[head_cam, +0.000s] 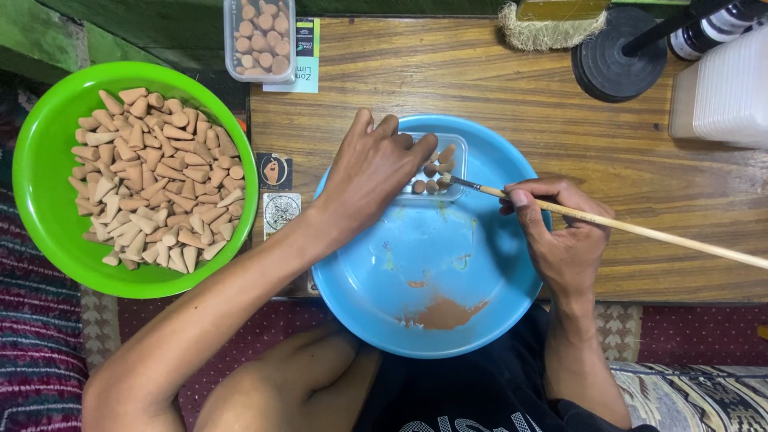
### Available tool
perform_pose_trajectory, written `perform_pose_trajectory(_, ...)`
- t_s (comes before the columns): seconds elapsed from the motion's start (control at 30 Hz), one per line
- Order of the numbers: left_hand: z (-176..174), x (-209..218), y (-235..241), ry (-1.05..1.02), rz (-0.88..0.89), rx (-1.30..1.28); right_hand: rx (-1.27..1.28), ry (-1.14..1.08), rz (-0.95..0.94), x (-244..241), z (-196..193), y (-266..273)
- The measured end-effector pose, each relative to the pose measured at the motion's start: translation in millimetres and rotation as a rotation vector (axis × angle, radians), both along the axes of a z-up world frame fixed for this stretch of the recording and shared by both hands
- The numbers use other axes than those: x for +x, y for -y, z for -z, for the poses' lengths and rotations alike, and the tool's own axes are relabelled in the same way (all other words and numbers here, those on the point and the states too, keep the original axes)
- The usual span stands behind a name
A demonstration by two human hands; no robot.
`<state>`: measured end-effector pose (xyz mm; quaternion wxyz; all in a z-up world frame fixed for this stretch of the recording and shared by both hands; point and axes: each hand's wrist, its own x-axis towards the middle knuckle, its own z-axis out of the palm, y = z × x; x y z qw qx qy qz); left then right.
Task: The person paints small, cone-shaped clay pieces using a paintbrush and brown paint. They pick up each piece from a green bowl, apply paint, and place the finished pieces into a small plastic container.
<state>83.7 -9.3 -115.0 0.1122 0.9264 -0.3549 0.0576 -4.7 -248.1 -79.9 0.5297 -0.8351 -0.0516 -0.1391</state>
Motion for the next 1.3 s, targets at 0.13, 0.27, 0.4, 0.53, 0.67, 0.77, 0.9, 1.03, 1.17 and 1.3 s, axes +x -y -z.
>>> perform_pose_trajectory(0.13, 4.9, -1.8, 2.4, 0.055, -0.004, 0.0, -0.02, -0.007, 0.006, 0.1, -0.6, 1.7)
perform_pose_trajectory(0.27, -9.9, -3.8, 6.0, 0.033, -0.014, -0.027, -0.024, -0.018, 0.003, -0.2, 0.6, 3.3)
perform_pose_trajectory(0.4, -4.4, -6.0, 9.2, 0.055, -0.017, 0.011, -0.028, -0.015, 0.012, -0.1, 2.0, 3.3)
perform_pose_trajectory(0.53, -0.5, -4.6, 10.6, 0.032, -0.01, 0.057, -0.03, -0.01, 0.011, 0.4, 1.6, 3.0)
perform_pose_trajectory(0.67, 8.1, -4.3, 11.2, 0.017, -0.012, 0.06, -0.026, -0.011, 0.017, 0.2, 2.8, 3.0)
perform_pose_trajectory(0.77, 10.9, -3.6, 9.5, -0.016, -0.008, 0.053, -0.015, -0.008, 0.015, 0.2, 3.1, 3.1)
perform_pose_trajectory(0.9, 9.1, -2.2, 8.7, -0.027, -0.008, 0.066, -0.007, 0.004, 0.011, 0.2, 3.5, 3.2)
perform_pose_trajectory(1.03, 5.3, -0.4, 6.5, -0.015, -0.011, 0.064, -0.001, 0.007, 0.011, 0.1, 2.8, 5.5)
perform_pose_trajectory(1.17, -0.6, -2.5, 8.2, -0.036, -0.019, 0.05, -0.026, 0.008, 0.019, -2.5, 2.7, 6.0)
perform_pose_trajectory(1.3, 0.8, -2.0, 14.2, -0.009, -0.013, 0.03, -0.06, 0.004, 0.031, -4.1, -0.3, 4.2)
